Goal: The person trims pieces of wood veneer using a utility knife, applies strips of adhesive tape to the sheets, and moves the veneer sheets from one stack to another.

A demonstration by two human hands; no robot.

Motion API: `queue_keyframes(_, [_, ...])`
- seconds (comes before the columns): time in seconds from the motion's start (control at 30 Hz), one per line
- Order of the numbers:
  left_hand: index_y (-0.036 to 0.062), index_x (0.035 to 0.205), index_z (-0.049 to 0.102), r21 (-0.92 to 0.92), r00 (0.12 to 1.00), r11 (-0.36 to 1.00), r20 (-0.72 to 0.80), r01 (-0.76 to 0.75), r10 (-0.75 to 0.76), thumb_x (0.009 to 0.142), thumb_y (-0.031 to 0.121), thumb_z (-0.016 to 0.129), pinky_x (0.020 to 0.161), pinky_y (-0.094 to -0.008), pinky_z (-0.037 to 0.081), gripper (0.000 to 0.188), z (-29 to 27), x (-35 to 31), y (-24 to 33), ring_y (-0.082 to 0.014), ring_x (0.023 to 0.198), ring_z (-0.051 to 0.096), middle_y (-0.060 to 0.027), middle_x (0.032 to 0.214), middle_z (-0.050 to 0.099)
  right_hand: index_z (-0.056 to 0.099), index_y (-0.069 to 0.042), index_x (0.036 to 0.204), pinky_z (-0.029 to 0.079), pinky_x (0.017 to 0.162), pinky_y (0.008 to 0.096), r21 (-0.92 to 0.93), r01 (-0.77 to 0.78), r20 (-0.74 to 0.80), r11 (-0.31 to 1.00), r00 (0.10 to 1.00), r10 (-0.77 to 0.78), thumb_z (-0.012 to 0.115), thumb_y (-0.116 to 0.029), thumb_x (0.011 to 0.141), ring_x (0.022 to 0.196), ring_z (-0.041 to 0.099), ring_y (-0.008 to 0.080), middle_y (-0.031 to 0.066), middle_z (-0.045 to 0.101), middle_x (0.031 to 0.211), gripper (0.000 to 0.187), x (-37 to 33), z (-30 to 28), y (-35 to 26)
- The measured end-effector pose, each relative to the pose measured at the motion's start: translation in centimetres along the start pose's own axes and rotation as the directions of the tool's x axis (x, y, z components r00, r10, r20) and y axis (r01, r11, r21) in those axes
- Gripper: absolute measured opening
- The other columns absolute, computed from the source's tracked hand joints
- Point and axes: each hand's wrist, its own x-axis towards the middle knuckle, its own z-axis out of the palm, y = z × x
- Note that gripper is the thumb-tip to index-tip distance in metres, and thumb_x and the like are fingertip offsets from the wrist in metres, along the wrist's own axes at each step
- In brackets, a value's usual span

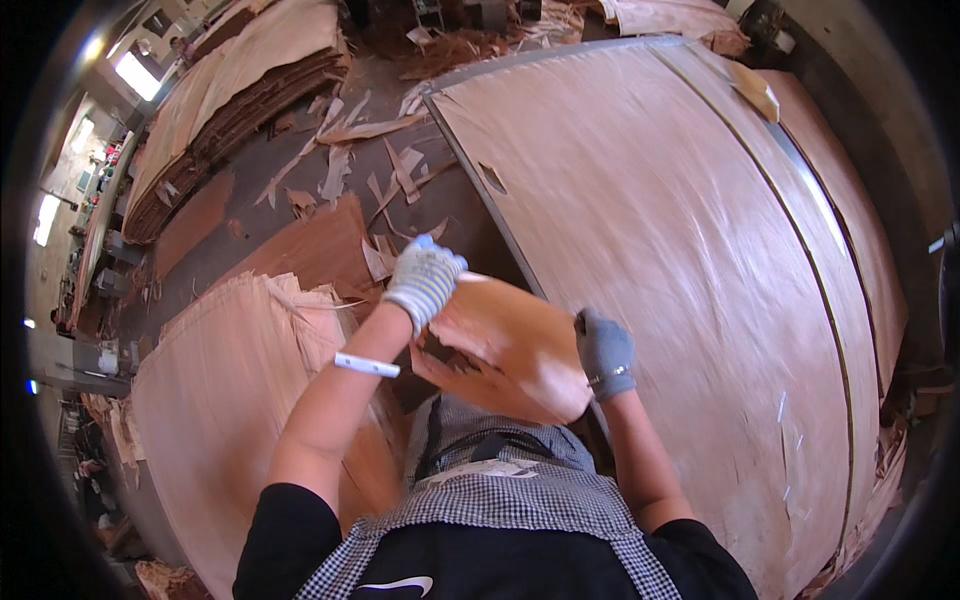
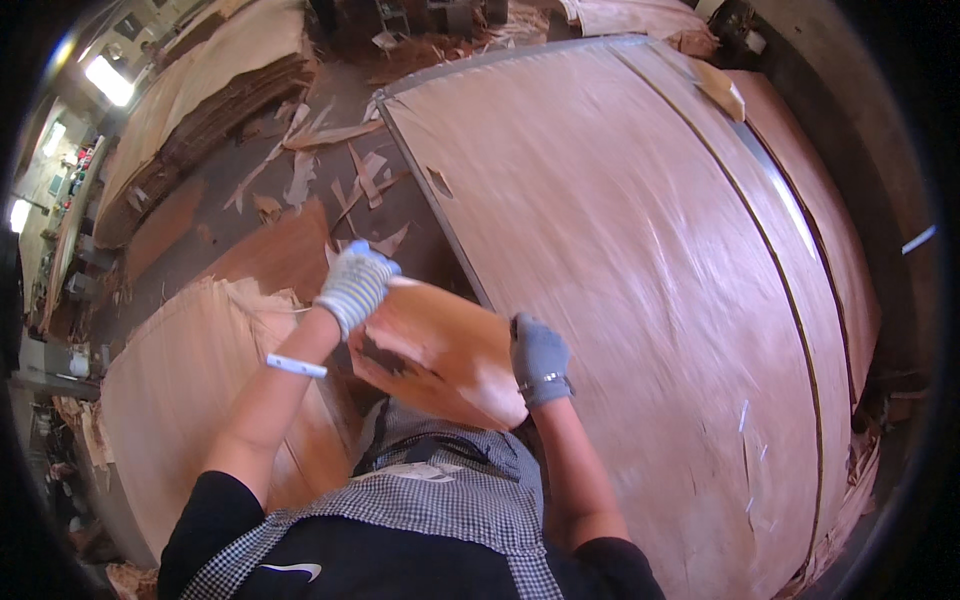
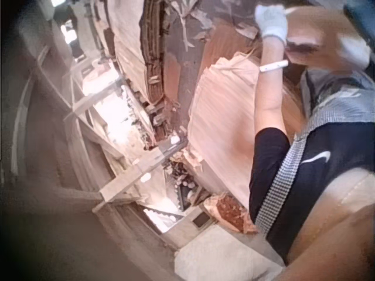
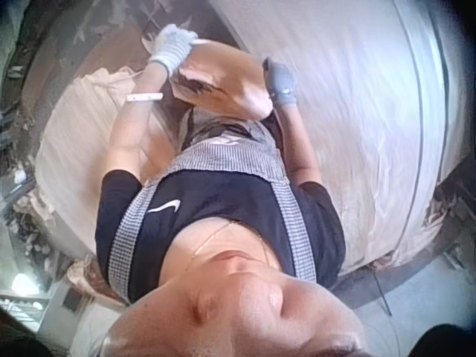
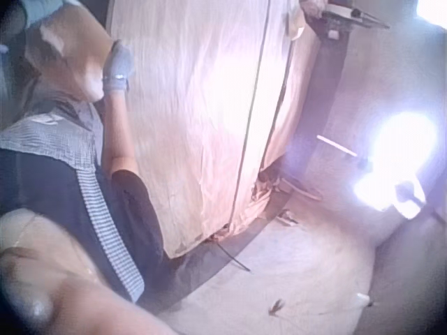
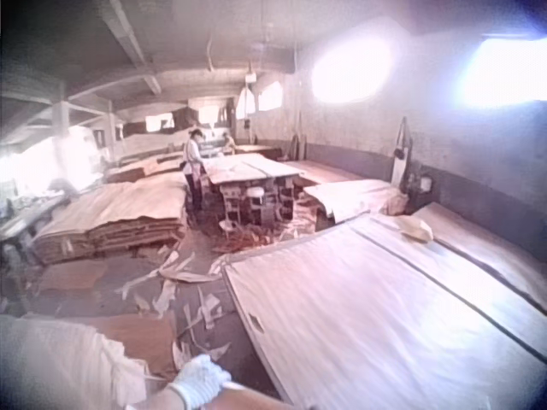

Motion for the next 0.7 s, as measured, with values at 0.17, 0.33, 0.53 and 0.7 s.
queue_keyframes(0.17, [0.0164,0.098,0.067,0.07,0.992,0.993,-0.086,0.094,-0.088,0.077,0.021,0.065,0.1,-0.0416,0.035,0.022,1.8,11.7,-10.8,-0.0228,0.102,0.061,-0.0063,0.103,0.067,0.062,-0.012,0.089,0.05,0.065,0.0478,0.117,-0.024,-0.056,0.993,0.998,0.03,0.056,-0.025,0.088,0.076,0.064,0.0366,0.0158,0.067,0.082,0.015,12.5,3.8,-3.7])
queue_keyframes(0.33, [0.0128,0.126,0.054,-0.159,0.777,0.969,-0.579,0.188,-0.246,0.071,0.023,0.074,0.111,-0.0523,0.024,0.06,4.3,18.2,-14.2,-0.0288,0.125,0.045,-0.0086,0.135,0.049,0.063,-0.01,0.091,0.05,0.068,0.0477,0.068,-0.196,-0.055,0.978,0.978,0.2,0.056,-0.025,0.089,0.08,0.064,0.0369,0.0171,0.067,0.085,0.017,21.1,9.2,-4.2])
queue_keyframes(0.53, [0.0096,0.112,0.063,-0.371,0.815,0.765,-0.476,-0.527,0.331,0.08,0.011,0.057,0.106,-0.046,0.036,0.032,15.1,22.4,-10.7,-0.0297,0.118,0.052,-0.0126,0.123,0.058,0.064,-0.008,0.094,0.05,0.072,0.0497,-0.072,-0.365,0.048,0.928,0.928,0.369,0.056,-0.023,0.087,0.083,0.064,0.0385,0.0208,0.066,0.088,0.018,29.2,10.1,-6.4])
queue_keyframes(0.7, [0.008,0.115,0.062,-0.517,0.859,0.699,-0.415,-0.494,0.3,0.085,0.009,0.052,0.108,-0.0448,0.034,0.032,16.1,24.9,-11.1,-0.0276,0.122,0.051,-0.0109,0.127,0.058,0.057,-0.011,0.11,0.05,0.066,0.0459,0.163,0.036,-0.233,0.986,0.972,0.003,0.055,-0.013,0.09,0.085,0.062,0.0388,0.0191,0.062,0.091,0.02,28.6,11.0,-10.2])
